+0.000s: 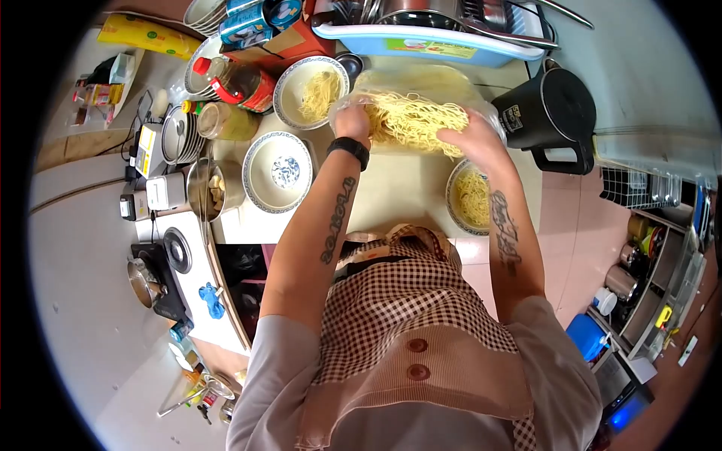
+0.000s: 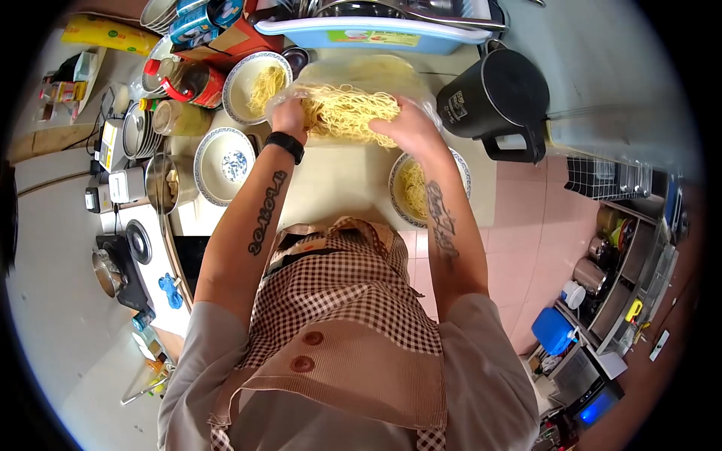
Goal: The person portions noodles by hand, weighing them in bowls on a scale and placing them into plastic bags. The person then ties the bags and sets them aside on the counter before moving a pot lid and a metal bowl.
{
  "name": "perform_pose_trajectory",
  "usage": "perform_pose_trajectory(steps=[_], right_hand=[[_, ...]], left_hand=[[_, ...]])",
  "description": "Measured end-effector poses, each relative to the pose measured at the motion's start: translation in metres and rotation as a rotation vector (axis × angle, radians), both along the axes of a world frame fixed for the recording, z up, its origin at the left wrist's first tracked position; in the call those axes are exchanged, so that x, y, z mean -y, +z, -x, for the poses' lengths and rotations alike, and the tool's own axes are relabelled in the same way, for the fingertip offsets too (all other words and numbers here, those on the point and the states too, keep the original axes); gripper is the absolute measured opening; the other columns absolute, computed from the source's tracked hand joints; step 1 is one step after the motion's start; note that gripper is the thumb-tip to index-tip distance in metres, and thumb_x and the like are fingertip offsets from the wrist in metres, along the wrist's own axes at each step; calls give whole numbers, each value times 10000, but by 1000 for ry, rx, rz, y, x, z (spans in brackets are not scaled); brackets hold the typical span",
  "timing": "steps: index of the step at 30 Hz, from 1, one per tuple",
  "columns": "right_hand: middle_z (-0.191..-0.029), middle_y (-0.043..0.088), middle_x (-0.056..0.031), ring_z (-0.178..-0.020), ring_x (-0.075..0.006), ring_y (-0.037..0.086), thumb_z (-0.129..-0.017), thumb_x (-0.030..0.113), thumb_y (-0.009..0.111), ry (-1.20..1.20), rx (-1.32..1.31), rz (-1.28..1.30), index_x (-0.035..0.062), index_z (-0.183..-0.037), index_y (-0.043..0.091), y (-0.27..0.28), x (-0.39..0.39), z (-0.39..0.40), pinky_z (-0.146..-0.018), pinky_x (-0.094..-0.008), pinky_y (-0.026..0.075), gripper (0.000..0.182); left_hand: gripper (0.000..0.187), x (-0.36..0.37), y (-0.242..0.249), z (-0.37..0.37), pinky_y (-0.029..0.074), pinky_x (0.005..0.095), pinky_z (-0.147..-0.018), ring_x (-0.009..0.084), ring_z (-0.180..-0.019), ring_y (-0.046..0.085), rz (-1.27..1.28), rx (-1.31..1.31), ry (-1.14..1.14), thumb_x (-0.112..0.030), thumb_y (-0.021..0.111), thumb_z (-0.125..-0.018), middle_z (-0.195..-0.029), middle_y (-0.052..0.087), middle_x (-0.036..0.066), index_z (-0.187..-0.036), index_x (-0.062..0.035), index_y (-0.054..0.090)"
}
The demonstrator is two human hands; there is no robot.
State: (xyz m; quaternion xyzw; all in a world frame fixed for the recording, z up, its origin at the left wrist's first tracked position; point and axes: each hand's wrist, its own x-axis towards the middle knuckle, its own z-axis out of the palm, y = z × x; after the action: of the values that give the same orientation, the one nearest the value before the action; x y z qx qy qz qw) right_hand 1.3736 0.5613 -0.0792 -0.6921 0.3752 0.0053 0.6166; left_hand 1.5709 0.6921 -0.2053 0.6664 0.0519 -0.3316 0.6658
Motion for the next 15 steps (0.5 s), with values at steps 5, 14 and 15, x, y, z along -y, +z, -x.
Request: perform_pose_trajectory(steps=[5, 14, 15], right_hand=[[-1052, 706, -97, -961, -152, 658, -783, 57, 727, -135, 149, 222, -29, -1184, 622, 5, -12, 21, -848, -281, 509, 423], [-1169, 624, -104, -1017, -172, 622, -759, -44, 724, -401, 882, 315, -19, -1149, 609, 61, 6, 59, -937, -307, 494, 407], [-1181, 620, -120, -1028, -194, 625, -766, -56, 702, -409, 995, 203, -15, -1170, 592, 76, 7, 58, -950, -333, 498, 421]], left_hand=[[293, 1, -100, -27, 529, 402, -763, 255, -964, 633, -274, 536, -279, -204, 472, -971, -1046, 635, 115, -1168, -16, 582], [247, 13, -21, -5, 531, 432, -788, 346, -962, 652, -611, 500, -414, -176, 601, -857, -1010, 677, 204, -1015, 7, 647], [265, 14, -9, 0, 526, 446, -789, 362, -959, 651, -591, 451, -356, -206, 583, -868, -984, 678, 231, -972, 25, 659]])
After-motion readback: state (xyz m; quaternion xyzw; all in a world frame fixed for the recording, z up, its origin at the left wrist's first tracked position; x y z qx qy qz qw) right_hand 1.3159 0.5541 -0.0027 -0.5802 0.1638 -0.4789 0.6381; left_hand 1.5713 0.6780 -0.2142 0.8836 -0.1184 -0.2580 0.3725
